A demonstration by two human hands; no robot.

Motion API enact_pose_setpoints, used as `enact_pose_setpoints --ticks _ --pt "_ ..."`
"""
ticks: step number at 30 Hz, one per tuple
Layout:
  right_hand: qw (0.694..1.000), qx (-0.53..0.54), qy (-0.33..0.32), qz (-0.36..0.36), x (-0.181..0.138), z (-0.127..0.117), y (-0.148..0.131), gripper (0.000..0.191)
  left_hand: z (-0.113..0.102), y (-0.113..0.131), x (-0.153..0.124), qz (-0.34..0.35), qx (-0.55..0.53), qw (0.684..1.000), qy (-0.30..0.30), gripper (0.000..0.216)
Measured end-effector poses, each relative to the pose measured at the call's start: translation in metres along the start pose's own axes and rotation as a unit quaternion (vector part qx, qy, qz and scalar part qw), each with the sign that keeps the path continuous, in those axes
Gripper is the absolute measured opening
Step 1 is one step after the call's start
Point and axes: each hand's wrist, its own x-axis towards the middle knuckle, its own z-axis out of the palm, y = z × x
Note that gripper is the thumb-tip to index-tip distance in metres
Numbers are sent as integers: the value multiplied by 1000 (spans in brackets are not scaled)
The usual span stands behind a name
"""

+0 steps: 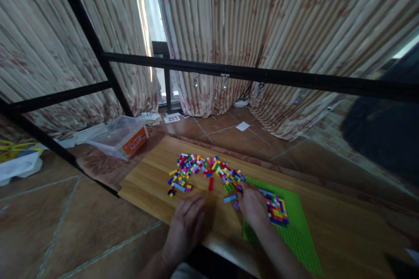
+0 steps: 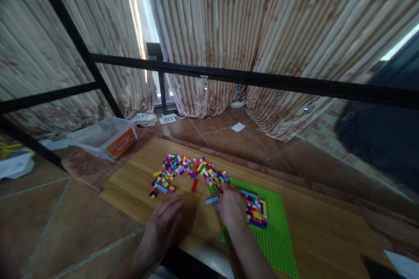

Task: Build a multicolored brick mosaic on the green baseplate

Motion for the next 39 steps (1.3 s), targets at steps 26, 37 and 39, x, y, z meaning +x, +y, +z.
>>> enact_pose_setpoints --ticks 26,37,39 --pt "970 105 -22 -217 36 20 -75 34 26 -48 46 -138 79 987 18 44" --pt "958 111 -55 -259 27 2 -43 23 16 -24 46 -21 -57 998 -35 23" --pt "964 112 -44 -236 38 3 -48 24 16 -30 53 -33 -42 998 -17 28"
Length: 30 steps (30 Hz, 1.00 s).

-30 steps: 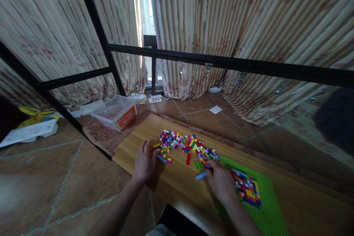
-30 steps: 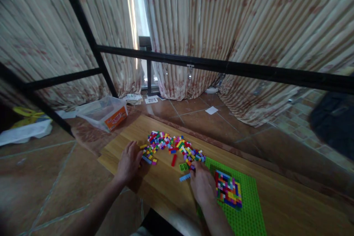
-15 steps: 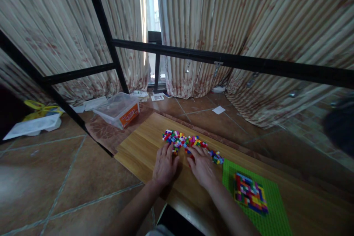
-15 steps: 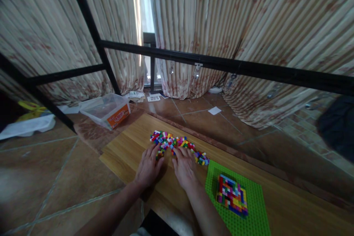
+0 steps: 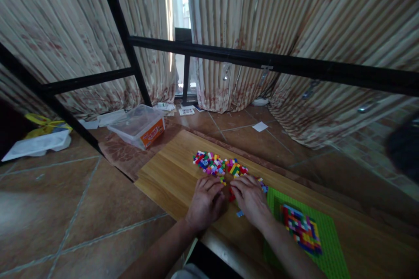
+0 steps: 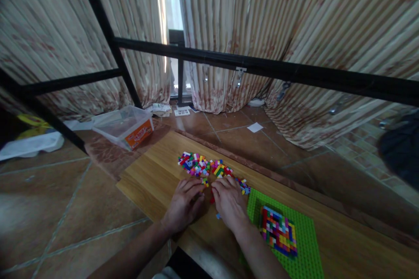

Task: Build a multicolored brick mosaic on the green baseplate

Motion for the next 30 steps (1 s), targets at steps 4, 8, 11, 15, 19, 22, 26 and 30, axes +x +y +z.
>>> enact_pose_setpoints --ticks 4,8,11,15,19,22,26,30 --pt "997 -37 24 57 35 12 -9 26 -1 -22 24 -53 75 995 23 40" --pt "993 -72 15 88 55 25 -19 26 -2 -37 38 -58 119 991 -15 42" --pt "995 -67 7 76 51 26 -22 26 -4 -37 33 -44 111 992 -29 38" --pt "998 -37 -19 36 32 18 -18 24 -10 -33 18 -24 71 997 -33 27" --pt "998 -24 -63 7 11 7 -7 24 -20 -31 6 -10 42 998 -48 18" --pt "997 -26 -77 12 4 -2 -1 27 -26 -30 2 -9 23 998 -49 17" --pt "996 -21 -67 53 17 -8 0 23 -29 -31 0 -29 11 999 -25 18" --pt "993 -52 -68 78 39 -1 -4 24 -27 -34 -1 -38 9 999 -4 17"
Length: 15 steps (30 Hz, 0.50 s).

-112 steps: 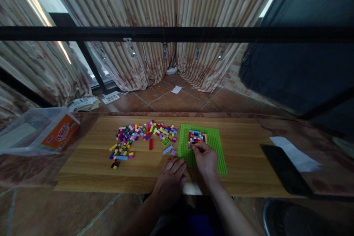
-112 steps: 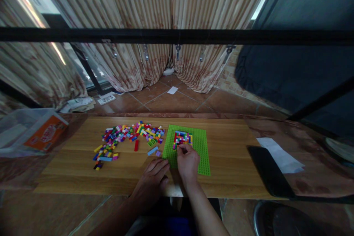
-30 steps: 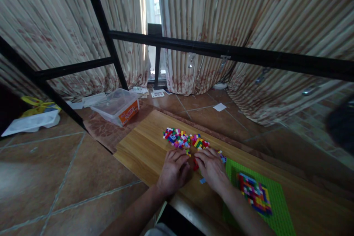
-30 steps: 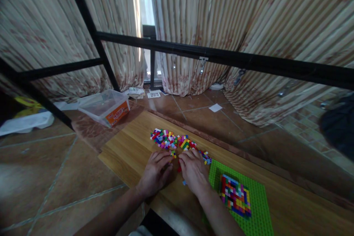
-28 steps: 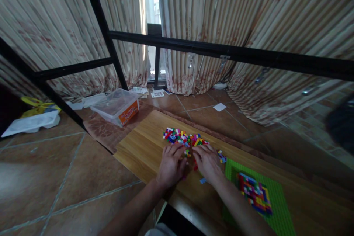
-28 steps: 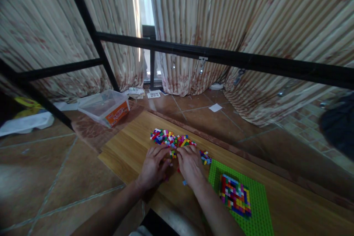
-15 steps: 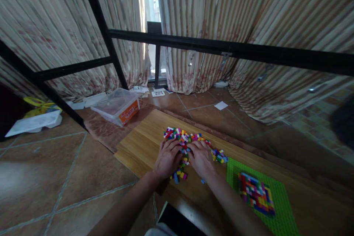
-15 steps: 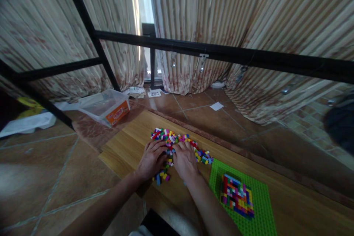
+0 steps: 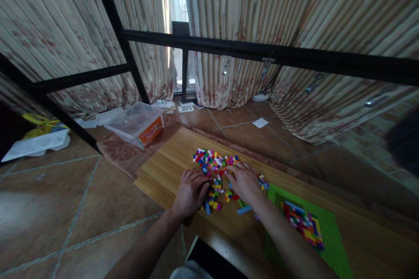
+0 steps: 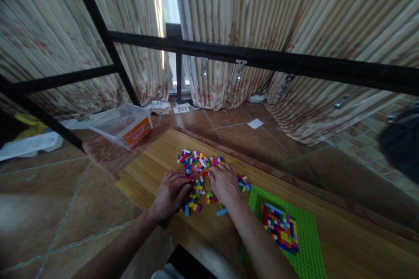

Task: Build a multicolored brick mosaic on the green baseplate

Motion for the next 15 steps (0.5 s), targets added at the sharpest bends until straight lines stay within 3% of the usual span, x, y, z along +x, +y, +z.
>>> enact_pose_setpoints --ticks 9,15 --pt "997 -63 -52 -11 20 12 -7 22 2 -3 0 -8 -15 999 35 16" --pt "997 -54 -55 -24 18 3 -8 23 2 -6 -2 -28 -54 994 87 16"
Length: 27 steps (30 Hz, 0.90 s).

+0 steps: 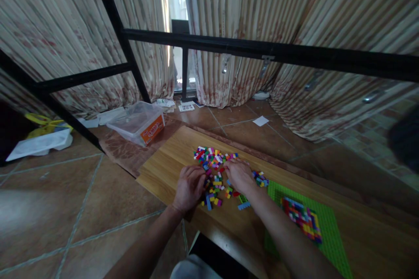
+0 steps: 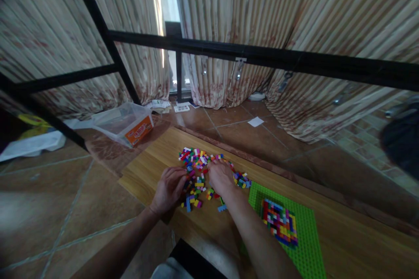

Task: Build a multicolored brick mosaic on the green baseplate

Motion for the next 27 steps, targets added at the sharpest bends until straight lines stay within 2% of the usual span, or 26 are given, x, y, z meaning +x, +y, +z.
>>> enact_pose_setpoints --ticks 3,6,9,11,13,15,18,20,21,23,27 --pt "1000 20 18 3 -7 -6 -3 25 2 8 -7 -57 -55 996 46 17" --pt "1000 12 -3 0 -12 -6 -5 24 6 21 -13 -118 -134 980 91 16" --pt "1000 -1 -26 0 -13 -2 -5 24 11 31 -15 -169 -194 960 110 17" --pt "1000 14 -16 7 -14 -1 -6 23 13 36 -14 -204 -253 939 110 19" --pt "998 59 10 18 -17 -5 -10 22 14 41 -10 -249 -337 902 101 21" --pt "990 136 38 13 -21 -12 -18 22 14 46 -5 -307 -424 848 86 22" --pt "963 260 56 -45 -30 -25 -33 23 12 57 4 -396 -543 737 70 18" --pt "949 300 65 -73 -36 -28 -39 25 8 63 9 -445 -595 665 66 15" --pt "948 302 74 -70 -38 -28 -39 25 6 65 12 -467 -607 640 69 13" --pt "958 268 85 -48 -43 -23 -35 26 1 65 14 -501 -607 612 78 10" --pt "990 134 28 -37 -51 -4 -23 23 -8 56 9 -541 -573 608 99 11"
